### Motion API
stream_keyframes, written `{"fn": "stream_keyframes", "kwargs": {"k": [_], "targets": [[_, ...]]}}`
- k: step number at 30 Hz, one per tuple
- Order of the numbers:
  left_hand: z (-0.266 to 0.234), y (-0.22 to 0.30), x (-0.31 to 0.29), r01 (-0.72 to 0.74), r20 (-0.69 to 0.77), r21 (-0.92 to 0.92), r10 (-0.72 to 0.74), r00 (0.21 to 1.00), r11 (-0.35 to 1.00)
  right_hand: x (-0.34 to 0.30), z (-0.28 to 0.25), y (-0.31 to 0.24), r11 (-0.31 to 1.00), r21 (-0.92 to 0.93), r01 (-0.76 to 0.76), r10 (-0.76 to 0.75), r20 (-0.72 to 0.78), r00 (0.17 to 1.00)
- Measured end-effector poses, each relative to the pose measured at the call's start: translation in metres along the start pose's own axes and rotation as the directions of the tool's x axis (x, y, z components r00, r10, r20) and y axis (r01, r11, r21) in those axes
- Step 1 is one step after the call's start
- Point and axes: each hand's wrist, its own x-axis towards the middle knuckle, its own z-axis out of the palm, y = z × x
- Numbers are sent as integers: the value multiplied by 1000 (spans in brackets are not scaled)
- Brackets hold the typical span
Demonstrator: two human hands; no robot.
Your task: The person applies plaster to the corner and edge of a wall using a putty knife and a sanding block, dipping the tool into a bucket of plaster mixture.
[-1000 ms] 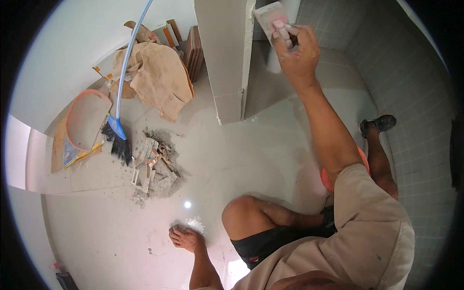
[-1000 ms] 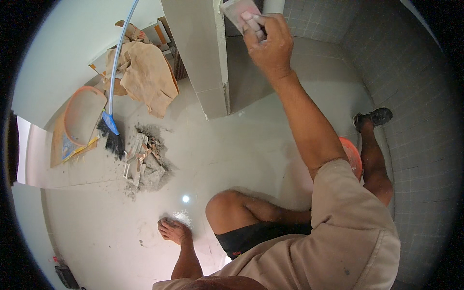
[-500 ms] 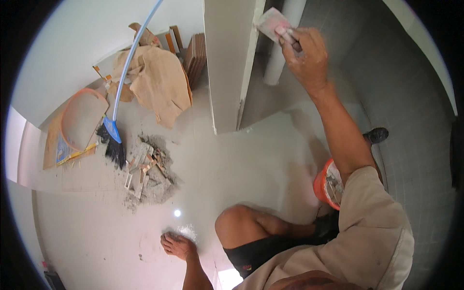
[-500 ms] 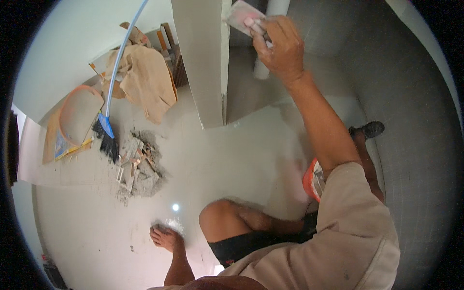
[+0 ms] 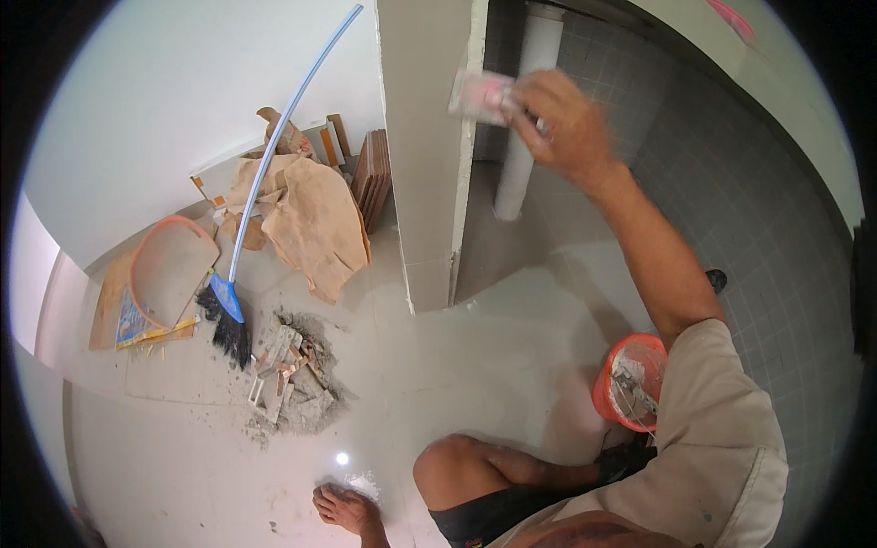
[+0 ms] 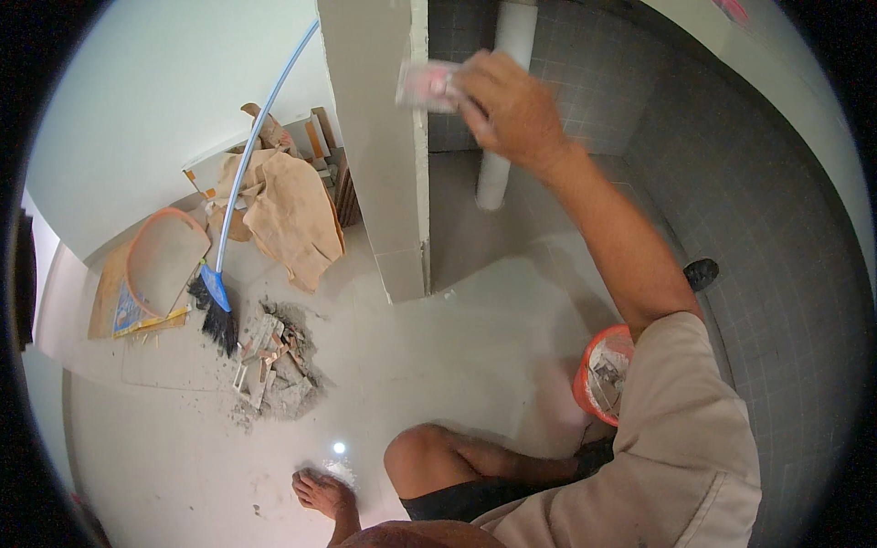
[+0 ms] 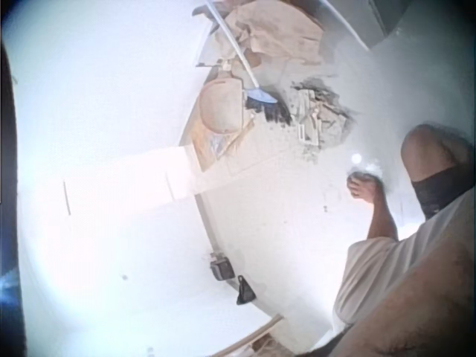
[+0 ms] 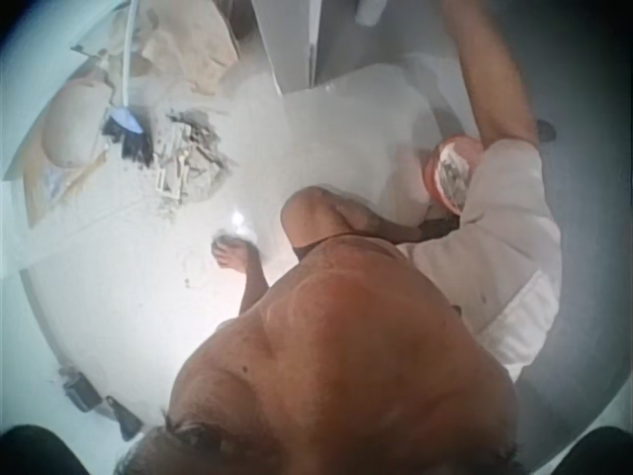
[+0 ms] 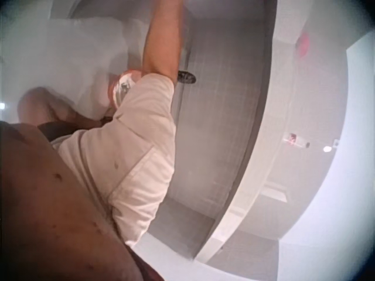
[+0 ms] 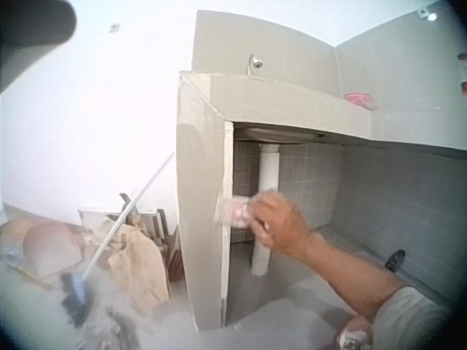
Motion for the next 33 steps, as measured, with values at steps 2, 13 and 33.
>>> {"fn": "stream_keyframes", "kwargs": {"k": [2, 13, 33], "targets": [[7, -6, 3, 2, -19, -8, -2, 1000, 1000, -8, 2, -6, 997, 77, 7, -10, 45, 999], [4, -1, -1, -15, -42, 7, 16, 999, 1000, -63, 17, -35, 990, 110, -92, 68, 207, 976], [-8, 2, 1, 16, -17, -49, -17, 1000, 999, 39, -6, 20, 982, -108, 156, -172, -161, 972]]}}
